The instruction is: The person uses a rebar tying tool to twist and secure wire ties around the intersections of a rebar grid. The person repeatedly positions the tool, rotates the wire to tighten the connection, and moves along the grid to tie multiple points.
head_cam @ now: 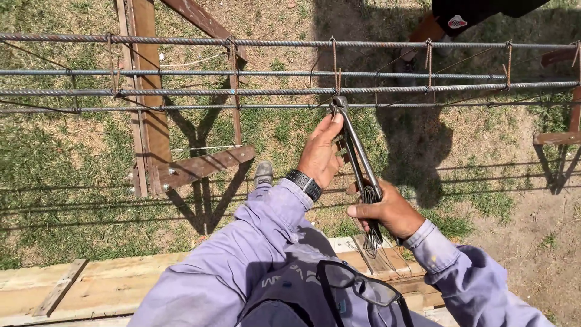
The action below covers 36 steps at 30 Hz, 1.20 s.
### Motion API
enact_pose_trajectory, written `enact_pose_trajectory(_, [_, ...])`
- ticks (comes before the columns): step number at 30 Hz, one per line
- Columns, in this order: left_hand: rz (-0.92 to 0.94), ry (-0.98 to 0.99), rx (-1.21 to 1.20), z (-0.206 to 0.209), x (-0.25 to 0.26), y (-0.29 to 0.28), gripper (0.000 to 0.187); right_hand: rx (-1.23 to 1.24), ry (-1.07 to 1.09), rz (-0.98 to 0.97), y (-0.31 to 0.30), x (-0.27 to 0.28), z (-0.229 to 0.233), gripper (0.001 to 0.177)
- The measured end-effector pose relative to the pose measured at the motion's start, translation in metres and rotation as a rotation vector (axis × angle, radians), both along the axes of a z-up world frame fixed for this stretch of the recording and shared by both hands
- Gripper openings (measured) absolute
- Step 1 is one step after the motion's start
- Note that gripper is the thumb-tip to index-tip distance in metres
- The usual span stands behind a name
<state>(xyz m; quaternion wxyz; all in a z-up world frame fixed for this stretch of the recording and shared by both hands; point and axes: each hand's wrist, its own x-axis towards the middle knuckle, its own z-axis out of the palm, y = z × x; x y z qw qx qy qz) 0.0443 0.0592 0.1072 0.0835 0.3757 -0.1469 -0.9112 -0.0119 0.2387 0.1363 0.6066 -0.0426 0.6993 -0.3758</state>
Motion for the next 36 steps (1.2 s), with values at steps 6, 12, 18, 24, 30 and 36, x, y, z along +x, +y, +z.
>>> enact_pose_trajectory(6, [-0.012, 0.045, -0.056, -0.033, -0.004, 0.013, 0.079, -0.069, 0.272, 0.075, 0.029, -0.004, -0.083, 0.042])
enact_pose_trajectory(12, [-0.227, -0.155, -0.445, -0.063, -0.013, 0.035, 0.076, 0.169, 0.896, 0.214, 0.018, -0.013, -0.155, 0.056])
enact_pose_trajectory(18, [0.017, -0.689, -0.496, -0.059, -0.069, 0.066, 0.058, 0.079, 0.908, 0.185, 0.01, -0.001, -0.133, 0.048])
enact_pose_trajectory(24, [0.061, -0.166, -0.203, -0.041, -0.047, 0.054, 0.044, -0.17, 0.512, 0.242, 0.021, -0.013, -0.069, 0.047])
enact_pose_trajectory(30, [-0.076, 0.16, 0.069, -0.045, -0.029, 0.047, 0.047, -0.164, 0.214, 0.063, 0.04, -0.011, -0.077, 0.085])
enact_pose_trajectory(36, [-0.033, 0.201, 0.027, -0.09, -0.039, 0.054, 0.045, -0.209, -0.312, -0.26, 0.047, 0.007, -0.076, 0.061])
